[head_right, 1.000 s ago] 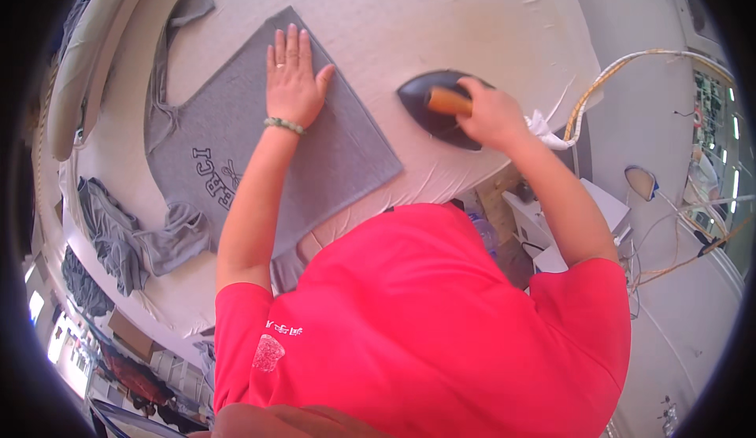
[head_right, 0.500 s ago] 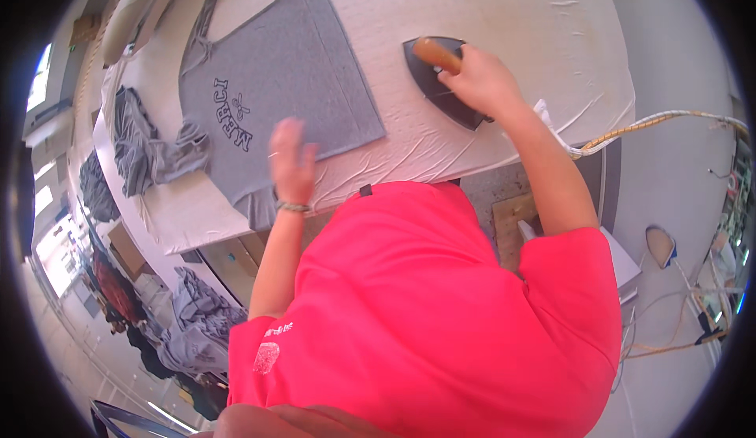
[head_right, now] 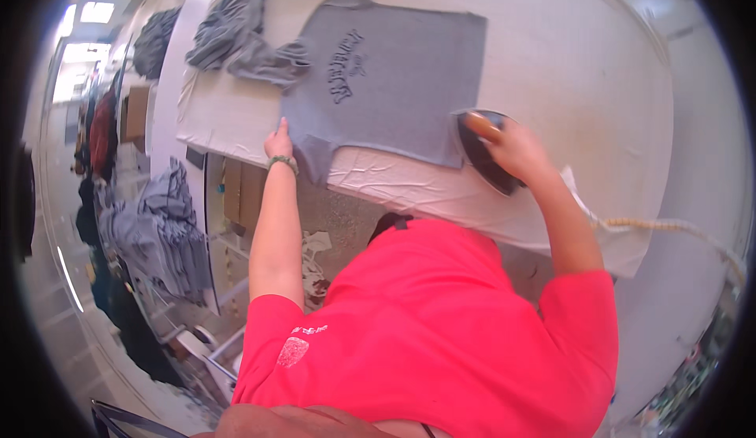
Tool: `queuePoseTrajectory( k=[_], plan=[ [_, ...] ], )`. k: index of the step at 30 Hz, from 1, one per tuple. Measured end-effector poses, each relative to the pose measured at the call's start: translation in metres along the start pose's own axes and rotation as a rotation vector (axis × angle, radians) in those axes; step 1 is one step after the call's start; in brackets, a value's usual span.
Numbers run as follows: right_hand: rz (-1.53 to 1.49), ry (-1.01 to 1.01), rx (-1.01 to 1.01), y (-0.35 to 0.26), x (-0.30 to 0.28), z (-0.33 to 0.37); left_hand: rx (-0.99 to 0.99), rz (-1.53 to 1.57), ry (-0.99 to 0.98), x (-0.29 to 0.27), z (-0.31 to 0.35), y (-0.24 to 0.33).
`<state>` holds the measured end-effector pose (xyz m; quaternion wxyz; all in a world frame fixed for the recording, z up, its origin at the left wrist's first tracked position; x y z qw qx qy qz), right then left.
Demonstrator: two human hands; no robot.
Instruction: Ironing and folding a grey t-shirt in a factory setting.
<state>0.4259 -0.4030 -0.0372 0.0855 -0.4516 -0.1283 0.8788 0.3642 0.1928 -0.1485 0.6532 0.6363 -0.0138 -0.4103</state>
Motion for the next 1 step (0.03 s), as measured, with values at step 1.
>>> queuePoseTrajectory(
  k=[1],
  plan=[
    [0.027,0.011,-0.019,-0.0095,-0.0091,-0.0076,0.003,0.099,0.001,0.0041,0.011,0.009]
  ],
)
Point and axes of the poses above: each hand's wrist, its own z-axis away from the middle knuckle, its own x-axis out of the palm, y = z × x, the point moved 9 cm from there along -z, towards the middle knuckle, and after that the axes turned 11 degrees about z, right-handed, at the moved point
